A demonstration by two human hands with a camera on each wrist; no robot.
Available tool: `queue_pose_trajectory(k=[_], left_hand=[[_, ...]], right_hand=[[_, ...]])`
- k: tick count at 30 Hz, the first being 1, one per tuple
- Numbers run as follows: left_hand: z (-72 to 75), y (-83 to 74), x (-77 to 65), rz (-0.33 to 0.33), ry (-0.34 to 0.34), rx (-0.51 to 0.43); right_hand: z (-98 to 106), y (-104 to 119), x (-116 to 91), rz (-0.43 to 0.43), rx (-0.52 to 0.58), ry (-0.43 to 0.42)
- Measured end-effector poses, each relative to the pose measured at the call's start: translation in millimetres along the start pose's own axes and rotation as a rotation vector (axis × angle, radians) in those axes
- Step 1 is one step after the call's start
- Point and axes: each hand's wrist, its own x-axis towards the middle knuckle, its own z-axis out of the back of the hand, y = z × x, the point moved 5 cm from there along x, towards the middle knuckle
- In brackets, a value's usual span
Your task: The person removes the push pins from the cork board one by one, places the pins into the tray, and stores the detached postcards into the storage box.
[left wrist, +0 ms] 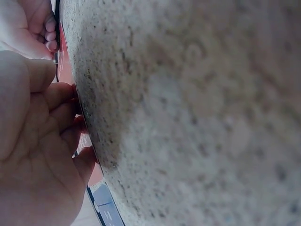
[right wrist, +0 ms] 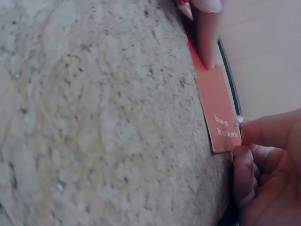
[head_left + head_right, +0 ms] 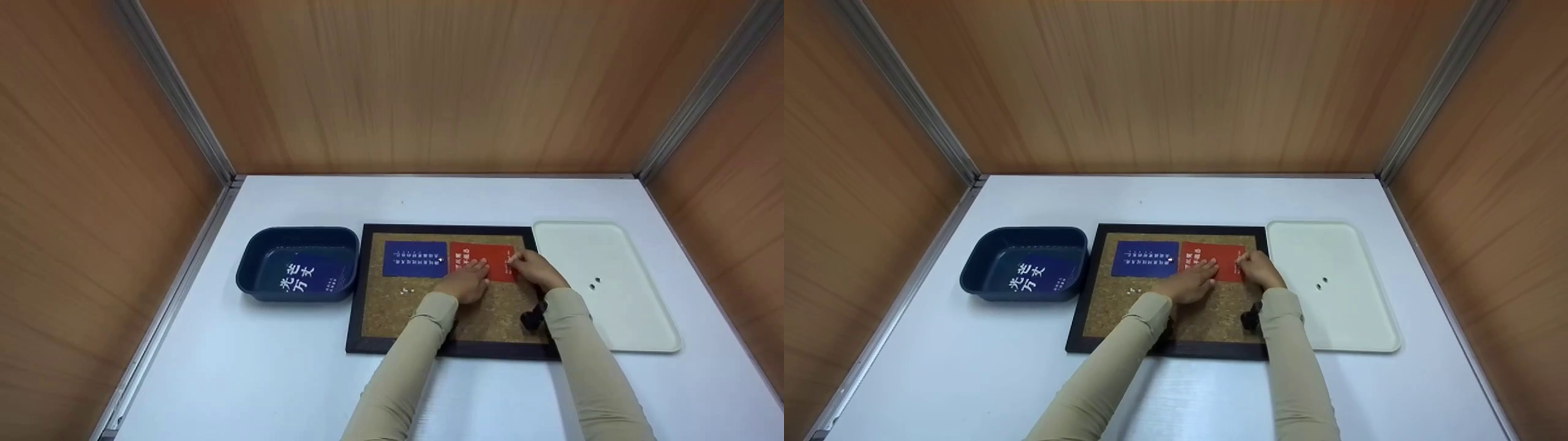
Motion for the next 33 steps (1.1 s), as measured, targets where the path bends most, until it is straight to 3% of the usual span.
queue_pose_trajectory(k=[16,26,33], left_hand=[[0.9,0.1,0.4,-0.014,0.015,-0.013],[0.9,0.7,0.4,-0.012,0.019,-0.022],[0.5,1.8,0.6,-0.017,0.039,-0.044]], right_hand=[[2.2,-7.4,-5.8,-0.043,0.082,-0.032],[4.2,-7.3,-10.5,0.017,0.097,-0.044],[8.6,-9.3,-13.3,0.024,0.166,-0.033]])
